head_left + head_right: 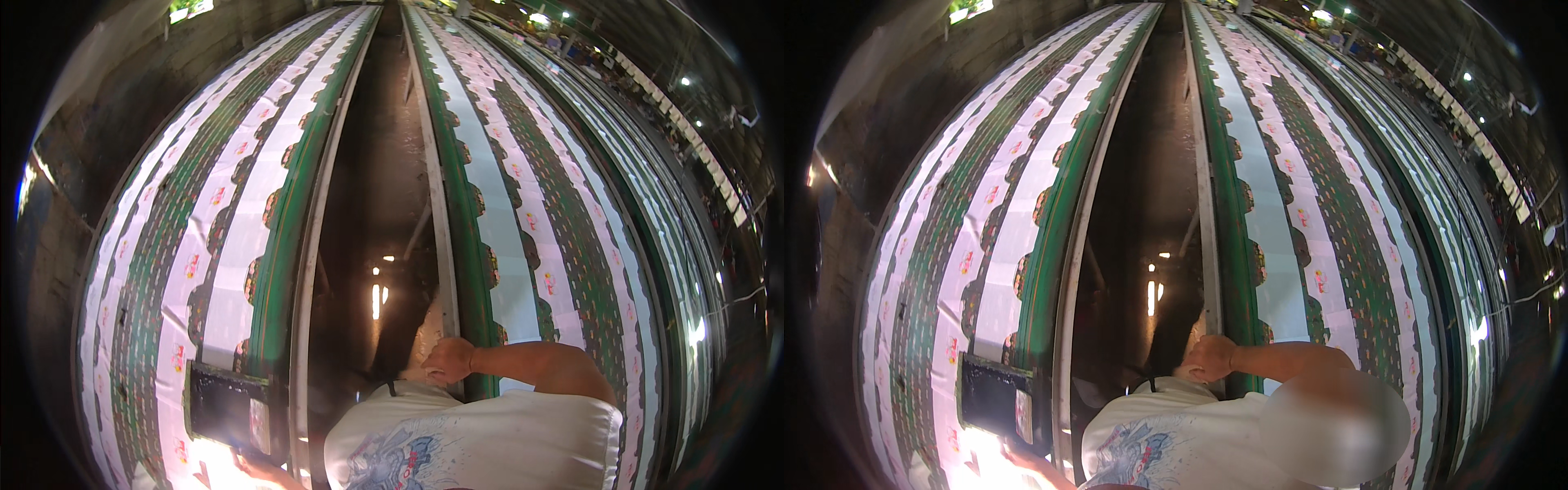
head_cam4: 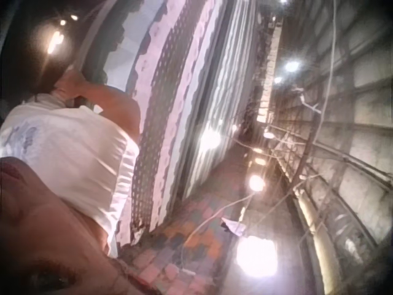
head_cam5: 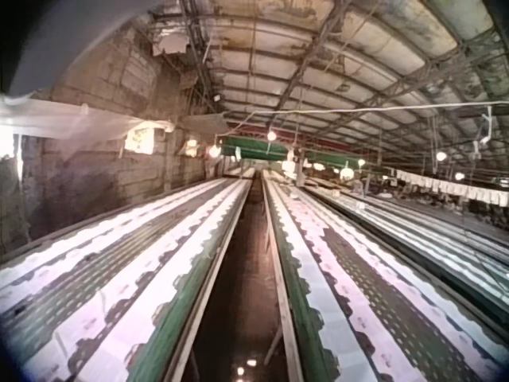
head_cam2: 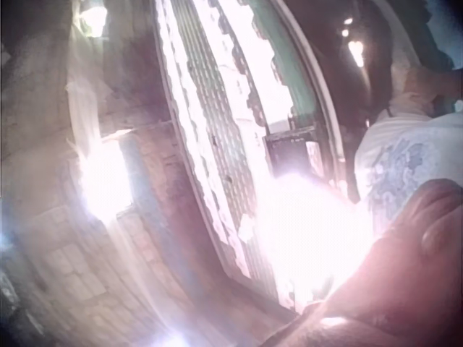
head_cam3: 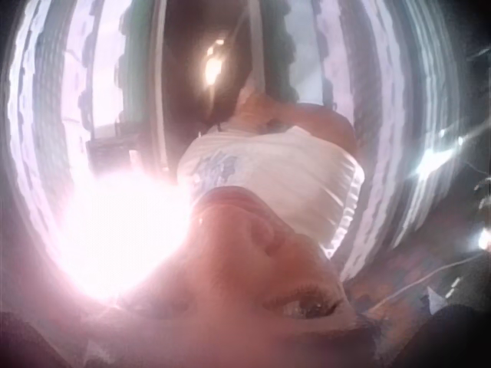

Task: The person repeatedly applies ink to a screen-printing frame and presses it onto a long sheet of patterned fabric laid out on a table. The person moves along the table, repeating the inking and pressing steps on successive sections of the fabric.

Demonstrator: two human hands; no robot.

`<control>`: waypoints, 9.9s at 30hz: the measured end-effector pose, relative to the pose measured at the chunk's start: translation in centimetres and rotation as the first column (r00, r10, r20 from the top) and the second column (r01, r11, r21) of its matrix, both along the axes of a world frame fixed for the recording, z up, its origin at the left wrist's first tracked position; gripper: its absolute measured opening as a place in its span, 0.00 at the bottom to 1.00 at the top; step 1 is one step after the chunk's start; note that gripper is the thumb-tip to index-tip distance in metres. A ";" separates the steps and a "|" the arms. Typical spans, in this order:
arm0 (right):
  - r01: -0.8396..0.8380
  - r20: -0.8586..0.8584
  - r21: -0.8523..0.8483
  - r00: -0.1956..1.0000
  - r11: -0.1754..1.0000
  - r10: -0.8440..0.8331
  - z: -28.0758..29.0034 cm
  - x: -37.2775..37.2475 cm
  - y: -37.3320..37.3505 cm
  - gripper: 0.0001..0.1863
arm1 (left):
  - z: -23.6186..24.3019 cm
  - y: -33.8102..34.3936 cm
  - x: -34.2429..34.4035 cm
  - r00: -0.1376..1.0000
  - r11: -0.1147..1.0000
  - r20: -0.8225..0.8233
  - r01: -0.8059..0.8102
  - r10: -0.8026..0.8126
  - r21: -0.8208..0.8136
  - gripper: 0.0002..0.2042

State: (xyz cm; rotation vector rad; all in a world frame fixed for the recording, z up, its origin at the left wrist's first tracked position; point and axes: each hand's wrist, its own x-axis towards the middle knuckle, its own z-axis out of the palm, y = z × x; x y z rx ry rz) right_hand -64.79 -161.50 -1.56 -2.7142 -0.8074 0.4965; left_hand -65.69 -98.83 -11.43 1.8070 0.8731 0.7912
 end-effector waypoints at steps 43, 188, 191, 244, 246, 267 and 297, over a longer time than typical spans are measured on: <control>-0.678 0.447 0.536 0.733 0.502 0.513 6.8 42.2 13.9 0.15 | 4.9 -18.1 22.1 0.971 0.957 0.140 -0.157 0.195 -0.246 0.11; -0.171 0.320 0.292 0.945 0.941 0.073 -2.0 21.2 -17.1 0.12 | 5.9 -6.1 23.6 0.522 0.729 -0.765 0.677 -0.377 0.102 0.26; -0.162 0.315 0.297 0.947 0.941 0.063 -2.0 21.0 -17.1 0.11 | 4.7 -5.7 23.3 0.556 0.671 -0.762 0.707 -0.331 0.225 0.27; -0.154 0.259 0.303 0.963 0.940 0.074 -1.2 21.3 -16.9 0.12 | 3.3 -5.5 22.1 0.711 0.671 -0.605 0.646 -0.358 0.363 0.24; -0.161 0.283 0.309 0.957 0.937 0.071 -1.4 21.3 -17.0 0.12 | 2.2 -4.2 22.3 0.700 0.674 -0.601 0.659 -0.387 0.333 0.23; -0.158 0.290 0.270 0.954 0.950 0.076 -1.5 21.4 -16.9 0.13 | 4.4 -6.1 22.2 0.654 0.670 -0.676 0.673 -0.340 0.313 0.26; -0.141 0.248 0.188 0.964 0.972 0.092 -2.5 21.2 -17.1 0.14 | 2.4 -8.4 20.0 0.812 0.798 -0.560 0.445 -0.167 0.407 0.19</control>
